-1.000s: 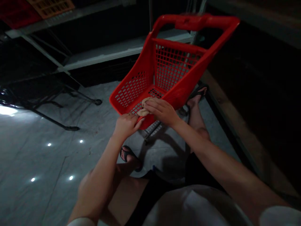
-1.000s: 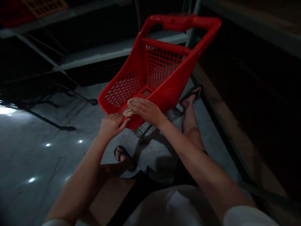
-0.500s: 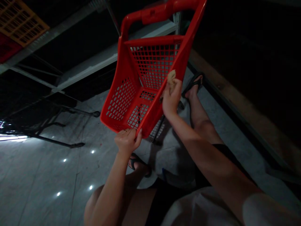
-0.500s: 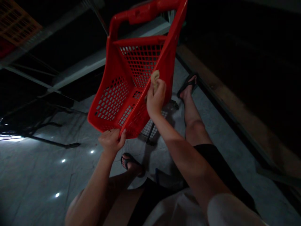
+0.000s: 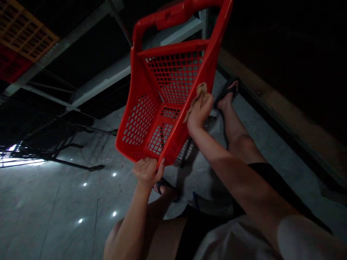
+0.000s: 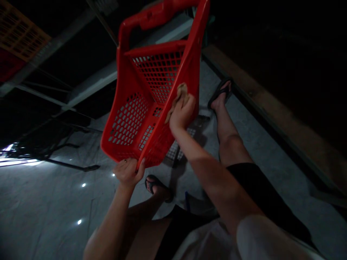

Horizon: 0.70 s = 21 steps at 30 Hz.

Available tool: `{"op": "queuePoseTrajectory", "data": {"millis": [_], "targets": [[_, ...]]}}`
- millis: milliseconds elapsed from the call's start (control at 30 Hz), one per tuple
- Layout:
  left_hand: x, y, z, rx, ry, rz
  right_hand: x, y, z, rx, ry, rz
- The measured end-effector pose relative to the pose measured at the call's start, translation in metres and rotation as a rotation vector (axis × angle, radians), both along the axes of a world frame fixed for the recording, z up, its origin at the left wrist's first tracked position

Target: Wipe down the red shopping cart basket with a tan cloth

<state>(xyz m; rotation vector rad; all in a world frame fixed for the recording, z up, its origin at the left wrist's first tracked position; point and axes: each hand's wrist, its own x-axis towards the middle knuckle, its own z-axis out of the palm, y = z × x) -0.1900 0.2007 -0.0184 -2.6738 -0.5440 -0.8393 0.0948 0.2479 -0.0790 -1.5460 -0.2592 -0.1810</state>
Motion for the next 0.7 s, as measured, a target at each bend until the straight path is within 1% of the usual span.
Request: {"op": "queuePoseTrajectory", "data": {"millis": [33, 67, 100, 133, 167, 200, 233, 300, 367, 400, 433, 467, 500, 533, 567, 600, 633, 700], "targets": [[-0.001, -0.006, 0.0, 0.003, -0.001, -0.005, 0.037, 0.014, 0.003, -0.009, 0.008, -0.07], [-0.001, -0.012, 0.0, 0.004, -0.003, -0.006, 0.069, 0.024, 0.007, -0.008, 0.016, -0.107], [-0.001, -0.018, 0.0, 0.003, -0.005, -0.005, 0.092, 0.03, 0.012, -0.01, 0.009, -0.12], [0.0, -0.023, 0.0, 0.001, -0.011, -0.003, 0.103, 0.032, 0.017, -0.007, -0.002, -0.103], [0.0, -0.027, -0.001, -0.003, -0.02, 0.001, 0.103, 0.031, 0.021, -0.011, -0.01, -0.066], [0.001, -0.03, -0.001, -0.006, -0.036, 0.008, 0.091, 0.024, 0.023, -0.017, -0.017, -0.02], [0.002, -0.032, -0.001, -0.011, -0.056, 0.018, 0.069, 0.014, 0.024, -0.037, -0.022, 0.055], [0.002, -0.032, -0.002, -0.02, -0.1, 0.045, 0.001, -0.017, 0.02, -0.044, -0.038, 0.13], [0.001, -0.027, -0.003, -0.026, -0.126, 0.066, -0.076, -0.056, 0.011, -0.075, -0.116, 0.25], [0.0, -0.023, -0.004, -0.028, -0.13, 0.072, -0.112, -0.074, 0.006, -0.107, -0.173, 0.342], [-0.002, -0.018, -0.004, -0.032, -0.13, 0.076, -0.142, -0.09, 0.002, -0.126, -0.234, 0.409], [-0.004, -0.014, -0.004, -0.037, -0.13, 0.078, -0.164, -0.101, -0.001, -0.13, -0.267, 0.433], [-0.006, -0.01, -0.003, -0.043, -0.128, 0.079, -0.178, -0.107, -0.002, -0.127, -0.276, 0.449], [-0.009, -0.007, -0.003, -0.049, -0.128, 0.079, -0.183, -0.106, -0.002, -0.125, -0.285, 0.453], [-0.011, -0.005, -0.003, -0.053, -0.129, 0.077, -0.178, -0.1, -0.001, -0.124, -0.291, 0.445], [-0.014, -0.005, -0.003, -0.056, -0.131, 0.077, -0.164, -0.089, 0.002, -0.125, -0.3, 0.428], [-0.016, -0.005, -0.003, -0.055, -0.132, 0.078, -0.143, -0.073, 0.005, -0.128, -0.322, 0.415], [-0.019, -0.009, -0.004, -0.047, -0.138, 0.079, -0.083, -0.033, 0.013, -0.121, -0.348, 0.324]]}}
